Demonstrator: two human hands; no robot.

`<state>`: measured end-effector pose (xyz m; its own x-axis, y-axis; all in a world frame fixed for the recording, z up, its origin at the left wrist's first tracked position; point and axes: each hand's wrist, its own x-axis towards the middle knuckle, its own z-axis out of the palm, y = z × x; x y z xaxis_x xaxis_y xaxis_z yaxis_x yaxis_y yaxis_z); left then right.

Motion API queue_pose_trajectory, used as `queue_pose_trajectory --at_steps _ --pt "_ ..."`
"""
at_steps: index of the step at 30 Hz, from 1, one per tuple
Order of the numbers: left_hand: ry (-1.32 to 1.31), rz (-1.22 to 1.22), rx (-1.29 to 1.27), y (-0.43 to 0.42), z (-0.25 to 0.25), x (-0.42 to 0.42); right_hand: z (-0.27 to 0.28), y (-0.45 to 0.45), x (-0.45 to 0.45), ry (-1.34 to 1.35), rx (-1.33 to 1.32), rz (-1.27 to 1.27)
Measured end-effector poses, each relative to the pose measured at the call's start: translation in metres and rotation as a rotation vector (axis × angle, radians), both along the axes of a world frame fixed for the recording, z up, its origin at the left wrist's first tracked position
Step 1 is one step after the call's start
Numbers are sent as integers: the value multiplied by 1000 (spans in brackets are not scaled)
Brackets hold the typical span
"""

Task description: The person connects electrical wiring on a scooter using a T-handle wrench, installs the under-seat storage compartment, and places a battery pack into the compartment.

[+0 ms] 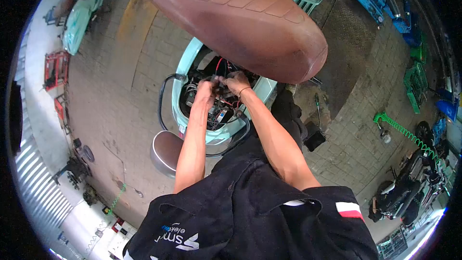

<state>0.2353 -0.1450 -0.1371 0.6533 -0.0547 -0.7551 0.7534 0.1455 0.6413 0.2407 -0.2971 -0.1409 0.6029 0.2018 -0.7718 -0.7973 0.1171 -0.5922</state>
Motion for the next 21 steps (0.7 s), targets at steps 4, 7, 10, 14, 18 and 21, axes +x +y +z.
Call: queue_pose_trajectory --at_steps 4,7,10,14,18,21 --pt "-15 190 0 -17 -8 -2 4 6 1 2 -207 79" --pt "-25 210 31 -20 -20 -4 -27 10 -3 -111 -464 258" --pt "-64 247 12 -19 -12 -8 -31 6 -13 -119 -314 185" --pt "29 267 -296 -7 -9 -6 8 -16 -12 172 253 -139" --pt "192 307 -490 1 -8 -3 10 -22 -7 131 273 -114" --pt "274 364 -611 9 -22 -1 14 -13 -1 16 109 -31"
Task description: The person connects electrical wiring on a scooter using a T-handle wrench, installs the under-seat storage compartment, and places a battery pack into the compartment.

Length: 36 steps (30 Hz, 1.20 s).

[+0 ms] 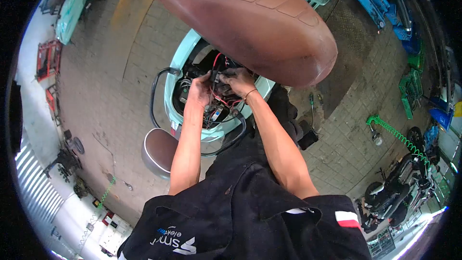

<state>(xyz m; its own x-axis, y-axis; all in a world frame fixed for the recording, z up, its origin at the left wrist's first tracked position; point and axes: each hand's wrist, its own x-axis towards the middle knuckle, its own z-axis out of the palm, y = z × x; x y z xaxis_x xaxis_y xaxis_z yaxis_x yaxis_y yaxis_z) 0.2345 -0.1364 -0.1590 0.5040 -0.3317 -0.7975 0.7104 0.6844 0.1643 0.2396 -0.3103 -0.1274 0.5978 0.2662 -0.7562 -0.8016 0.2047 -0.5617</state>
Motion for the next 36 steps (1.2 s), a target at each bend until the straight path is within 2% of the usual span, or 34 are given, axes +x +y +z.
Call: queue_pose_trajectory --at_steps 4,5,12,15,17,19,20,22,23,25,26,27,28,33,36 --pt "-39 -29 -49 7 -7 -2 -4 11 -4 -58 -41 -48" --pt "-48 -2 -145 9 -7 -5 -3 12 -5 -74 -62 -55" --pt "-4 64 -123 -4 2 -9 9 15 -4 -88 -163 -47" --pt "-86 59 -94 -5 9 -11 5 11 -5 -104 -159 -43" --pt "-87 37 77 -8 9 -15 -6 9 -10 -123 -151 -41" --pt "-108 6 112 -10 21 -14 -15 9 -12 -288 -234 -34" --pt "-135 -26 147 -11 26 -12 -19 4 -14 -287 -235 -30" --pt "-164 -47 234 -17 31 -8 4 -2 -6 15 -98 12" --pt "-192 -71 322 -20 33 -8 2 -2 -7 17 -101 17" --pt "-224 -106 363 -20 18 -13 -12 1 -13 -277 -280 112" --pt "-262 -146 404 -20 11 -14 -18 3 -16 -279 -281 115" --pt "-203 -52 406 -34 33 -9 -21 5 -18 -350 -384 109" --pt "-203 -47 405 -35 28 -10 -24 6 -20 -420 -485 104" --pt "-165 55 380 -42 24 -16 -21 5 -23 -414 -484 86" --pt "-179 32 367 -37 16 -18 -22 0 -22 -411 -478 119"
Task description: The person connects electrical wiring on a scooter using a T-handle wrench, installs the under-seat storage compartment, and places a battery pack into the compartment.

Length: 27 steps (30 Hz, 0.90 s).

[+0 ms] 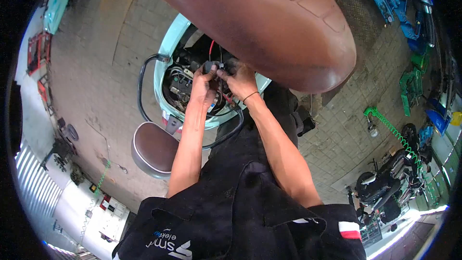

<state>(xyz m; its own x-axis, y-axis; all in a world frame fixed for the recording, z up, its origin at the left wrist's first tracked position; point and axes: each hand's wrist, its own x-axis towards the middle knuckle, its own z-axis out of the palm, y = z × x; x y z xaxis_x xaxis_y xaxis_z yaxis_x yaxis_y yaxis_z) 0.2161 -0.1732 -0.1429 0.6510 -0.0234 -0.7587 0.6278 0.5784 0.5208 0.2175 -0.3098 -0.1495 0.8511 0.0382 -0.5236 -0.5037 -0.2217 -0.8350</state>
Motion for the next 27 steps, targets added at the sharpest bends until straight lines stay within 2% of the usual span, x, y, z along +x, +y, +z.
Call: queue_pose_trajectory --at_steps 2,4,7,10,12,16,20,22,23,27 --pt "-6 -25 -33 6 -1 1 -2 -2 1 -12 13 45" --pt "-8 -45 -68 8 -1 3 2 -3 3 238 175 -84" --pt "13 -33 -114 11 -2 2 -14 -3 3 133 110 -5" --pt "29 -37 -56 7 0 7 -13 2 6 106 7 9" --pt "76 -126 126 1 2 10 -10 4 8 94 -75 45" --pt "16 -3 -61 2 -19 3 -12 8 8 30 -210 69" --pt "56 78 -155 12 -28 2 -9 12 5 -29 -153 53" --pt "118 205 -358 20 -34 1 -4 12 6 153 261 -74" --pt "86 186 -438 29 -45 -5 -2 14 4 131 300 -74" --pt "90 231 -425 31 -64 -10 3 22 -4 17 142 -21"
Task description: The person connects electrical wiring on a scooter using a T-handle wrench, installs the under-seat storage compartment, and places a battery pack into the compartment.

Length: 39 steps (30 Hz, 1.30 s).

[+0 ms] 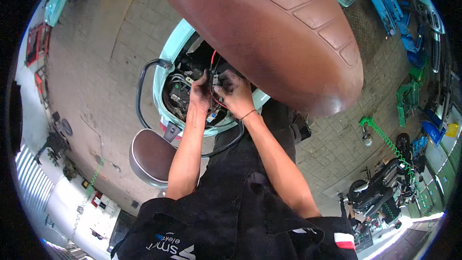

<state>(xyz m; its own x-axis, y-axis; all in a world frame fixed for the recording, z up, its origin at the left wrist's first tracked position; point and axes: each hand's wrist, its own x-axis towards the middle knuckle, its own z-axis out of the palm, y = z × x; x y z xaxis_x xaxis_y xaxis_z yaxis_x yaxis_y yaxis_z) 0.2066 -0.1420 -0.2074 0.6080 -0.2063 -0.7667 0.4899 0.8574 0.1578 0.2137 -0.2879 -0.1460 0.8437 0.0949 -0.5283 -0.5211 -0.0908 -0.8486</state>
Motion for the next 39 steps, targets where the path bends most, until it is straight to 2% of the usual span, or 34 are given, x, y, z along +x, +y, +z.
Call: queue_pose_trajectory --at_steps 1,3,4,5,7,8,10,11,12,13,14,16,21,23,24,25,27,28,32,34,37,39 --pt "-33 12 34 1 -4 -2 2 2 0 2 1 -5" --pt "-93 38 101 2 -8 -7 10 7 1 -46 -164 47" --pt "-32 10 -45 3 -9 -3 23 8 7 54 -135 15" --pt "-26 6 -43 3 -12 -4 19 10 6 60 -133 12" --pt "4 5 -138 5 -23 -9 10 14 4 -183 -349 47" --pt "7 3 -135 5 -27 -14 7 15 3 -180 -346 45" --pt "-345 42 -107 -3 -19 -19 7 17 2 -272 -393 22" --pt "-343 41 -106 -1 -27 -20 8 17 2 -270 -392 21" --pt "-230 62 -155 4 -48 -27 10 18 4 -258 -389 8" --pt "-116 83 -203 5 -52 -26 10 18 4 -247 -387 -5" --pt "-113 80 -203 4 -52 -29 10 19 4 -244 -387 -8" --pt "-81 45 -116 -3 -24 -21 5 20 3 -352 -505 -76" --pt "-87 -156 27 -10 29 6 -1 9 -4 -270 -553 -88" --pt "-94 -365 337 -19 42 14 -9 3 -9 -33 -339 -143" --pt "-77 -341 447 -25 49 18 -5 0 -6 103 -217 -171" --pt "-81 -342 447 -24 51 21 -3 0 -5 100 -217 -173" --pt "-148 -582 579 -25 59 25 -1 1 -6 -47 -489 -52" --pt "-131 -533 571 -29 71 30 0 1 -7 -45 -487 -50" --pt "-97 -491 505 -30 51 24 -3 4 -5 -67 -533 -9" --pt "-68 -351 456 -33 46 23 -3 6 -3 -72 -547 2" --pt "-38 -271 380 -35 43 23 -6 8 -2 -38 -568 61" --pt "-29 -264 364 -34 42 21 -9 10 -4 -137 -663 16"
